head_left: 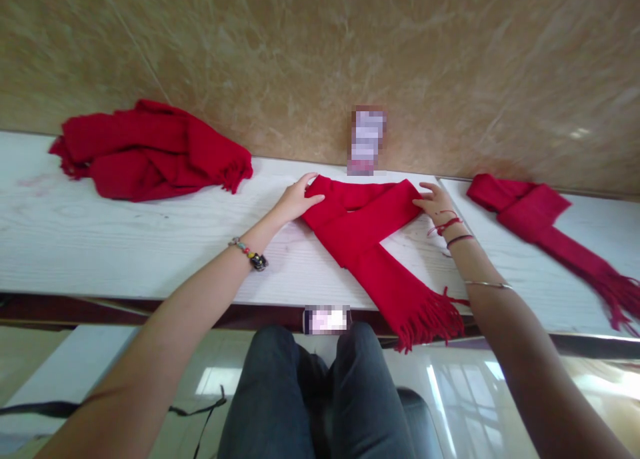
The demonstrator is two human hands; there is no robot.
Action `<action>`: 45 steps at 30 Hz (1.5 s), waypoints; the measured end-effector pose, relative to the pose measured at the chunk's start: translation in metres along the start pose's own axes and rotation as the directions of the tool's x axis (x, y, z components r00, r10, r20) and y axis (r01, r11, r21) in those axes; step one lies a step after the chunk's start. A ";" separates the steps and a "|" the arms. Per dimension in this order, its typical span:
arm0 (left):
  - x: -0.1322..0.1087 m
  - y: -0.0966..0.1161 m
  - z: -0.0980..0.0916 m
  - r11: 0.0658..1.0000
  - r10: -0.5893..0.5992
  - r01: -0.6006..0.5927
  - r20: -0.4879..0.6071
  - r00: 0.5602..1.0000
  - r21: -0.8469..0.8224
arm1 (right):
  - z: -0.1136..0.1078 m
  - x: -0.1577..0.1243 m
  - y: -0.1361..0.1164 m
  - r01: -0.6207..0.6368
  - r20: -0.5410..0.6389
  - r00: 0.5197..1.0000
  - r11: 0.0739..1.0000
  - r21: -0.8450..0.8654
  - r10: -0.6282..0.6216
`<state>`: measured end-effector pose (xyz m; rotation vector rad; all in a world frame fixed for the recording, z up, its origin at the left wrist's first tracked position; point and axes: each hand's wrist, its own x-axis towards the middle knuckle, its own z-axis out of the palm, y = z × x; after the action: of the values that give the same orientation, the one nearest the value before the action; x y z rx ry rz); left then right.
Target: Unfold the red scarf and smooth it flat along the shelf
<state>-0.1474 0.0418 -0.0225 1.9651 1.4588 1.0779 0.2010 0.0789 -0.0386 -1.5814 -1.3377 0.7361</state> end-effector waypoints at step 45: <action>-0.017 0.017 0.006 0.943 0.008 -0.094 0.262 0.965 0.320 | -0.009 -0.014 0.003 0.255 0.065 0.964 0.832 -0.493 -0.257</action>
<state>-0.1350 0.0208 -0.0188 2.2841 1.5248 0.5916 0.2070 0.0635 -0.0395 -1.7381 -1.7964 0.2218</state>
